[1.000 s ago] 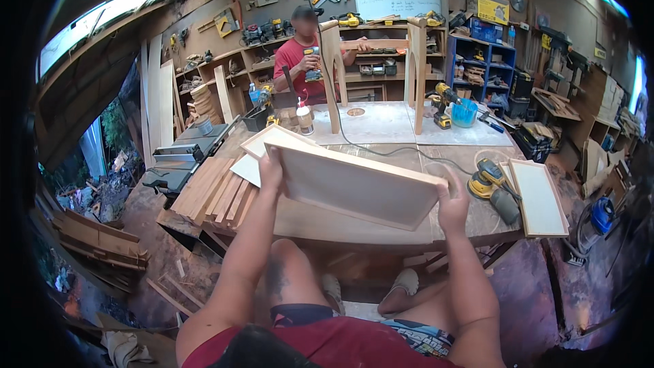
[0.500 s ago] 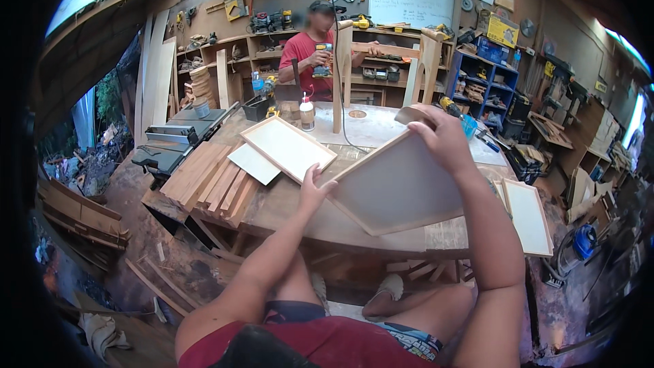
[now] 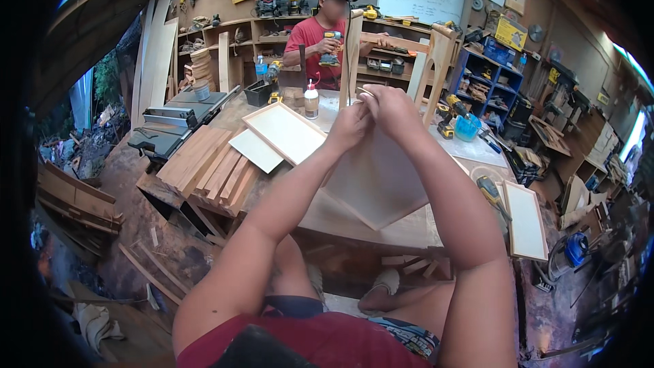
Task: The person sands the edges of a wooden frame with sandpaper, then fits a wooden panel into the frame and presses it into place by hand.
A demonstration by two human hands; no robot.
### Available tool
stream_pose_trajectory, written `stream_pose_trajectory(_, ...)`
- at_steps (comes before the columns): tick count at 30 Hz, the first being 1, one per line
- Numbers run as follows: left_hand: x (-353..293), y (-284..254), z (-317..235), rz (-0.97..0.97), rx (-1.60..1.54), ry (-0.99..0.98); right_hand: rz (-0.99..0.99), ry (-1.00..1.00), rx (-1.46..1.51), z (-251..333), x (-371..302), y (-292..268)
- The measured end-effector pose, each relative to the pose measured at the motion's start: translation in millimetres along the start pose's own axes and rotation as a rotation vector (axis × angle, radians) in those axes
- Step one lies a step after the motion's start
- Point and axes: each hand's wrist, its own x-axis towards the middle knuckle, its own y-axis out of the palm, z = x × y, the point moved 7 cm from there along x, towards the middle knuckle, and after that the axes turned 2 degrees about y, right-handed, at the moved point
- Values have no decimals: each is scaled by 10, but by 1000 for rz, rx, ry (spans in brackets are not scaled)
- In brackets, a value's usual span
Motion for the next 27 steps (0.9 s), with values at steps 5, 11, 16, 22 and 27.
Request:
stream_pose_trajectory(5, -168, -305, 239, -120, 32, -113, 64, 20, -115, -173, -326, -99)
stream_pose_trajectory(11, -201, -378, 204, -140, 15, -129, 98, 113, -176, -179, -604, -302)
stream_pose_trajectory(16, -39, 176, -61, -2, 231, -122, 65, 100, 26, -34, -145, -205)
stream_pose_trajectory(22, -33, 188, -170, -24, 183, -80, -18, 70, 68, -39, -175, -273)
stream_pose_trajectory(27, -113, 35, -49, -28, 135, -101, 47, 94, -17, -254, -472, -358)
